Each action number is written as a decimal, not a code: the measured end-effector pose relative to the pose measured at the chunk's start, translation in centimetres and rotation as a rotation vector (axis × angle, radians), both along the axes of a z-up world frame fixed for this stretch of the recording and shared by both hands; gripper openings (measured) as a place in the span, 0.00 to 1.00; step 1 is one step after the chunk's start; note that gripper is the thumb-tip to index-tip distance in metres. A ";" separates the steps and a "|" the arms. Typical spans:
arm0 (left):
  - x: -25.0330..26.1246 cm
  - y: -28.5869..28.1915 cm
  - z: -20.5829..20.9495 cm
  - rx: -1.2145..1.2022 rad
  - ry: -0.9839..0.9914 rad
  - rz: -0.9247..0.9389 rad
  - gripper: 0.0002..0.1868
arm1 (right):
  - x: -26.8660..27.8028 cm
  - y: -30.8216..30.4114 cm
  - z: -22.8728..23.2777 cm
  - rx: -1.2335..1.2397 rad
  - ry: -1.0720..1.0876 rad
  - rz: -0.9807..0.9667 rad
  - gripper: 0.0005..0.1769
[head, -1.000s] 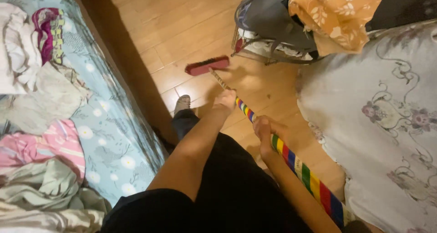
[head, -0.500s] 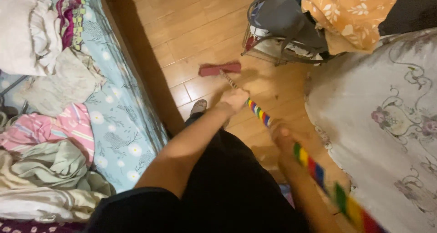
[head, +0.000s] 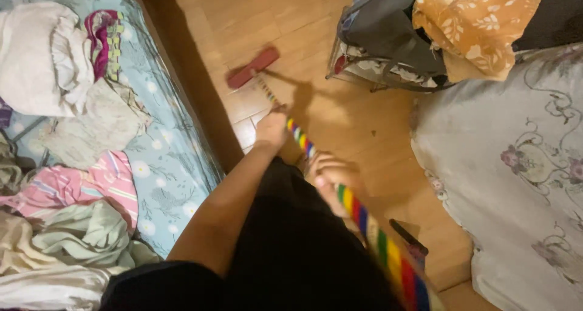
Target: Sweeping the wooden floor in a bedroom with a broom.
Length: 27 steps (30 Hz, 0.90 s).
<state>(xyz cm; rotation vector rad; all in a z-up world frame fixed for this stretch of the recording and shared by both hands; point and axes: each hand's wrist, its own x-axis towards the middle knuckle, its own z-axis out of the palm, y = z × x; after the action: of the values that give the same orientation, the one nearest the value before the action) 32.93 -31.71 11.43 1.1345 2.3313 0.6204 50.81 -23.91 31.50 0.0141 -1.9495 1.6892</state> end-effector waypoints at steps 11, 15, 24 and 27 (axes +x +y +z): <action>-4.7 -10.7 -2.4 -0.187 0.022 0.297 0.34 | -7.9 -2.4 0.1 -0.047 -0.107 0.251 0.13; -3.9 -13.7 -7.4 -0.233 -0.025 0.340 0.22 | -8.6 -4.0 -2.9 -0.046 -0.093 0.247 0.13; -2.0 -11.4 -12.8 -0.083 -0.114 0.169 0.09 | -5.1 -5.7 -5.1 -0.111 0.063 -0.026 0.10; -1.3 -8.4 -12.1 0.041 -0.092 0.158 0.22 | -3.6 -5.3 -7.6 -0.115 0.119 -0.094 0.11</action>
<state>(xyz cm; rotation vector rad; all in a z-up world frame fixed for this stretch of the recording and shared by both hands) 31.64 -40.16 -0.63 0.9248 2.3533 0.7644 47.19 -29.16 23.92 -0.0195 -1.7375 1.6966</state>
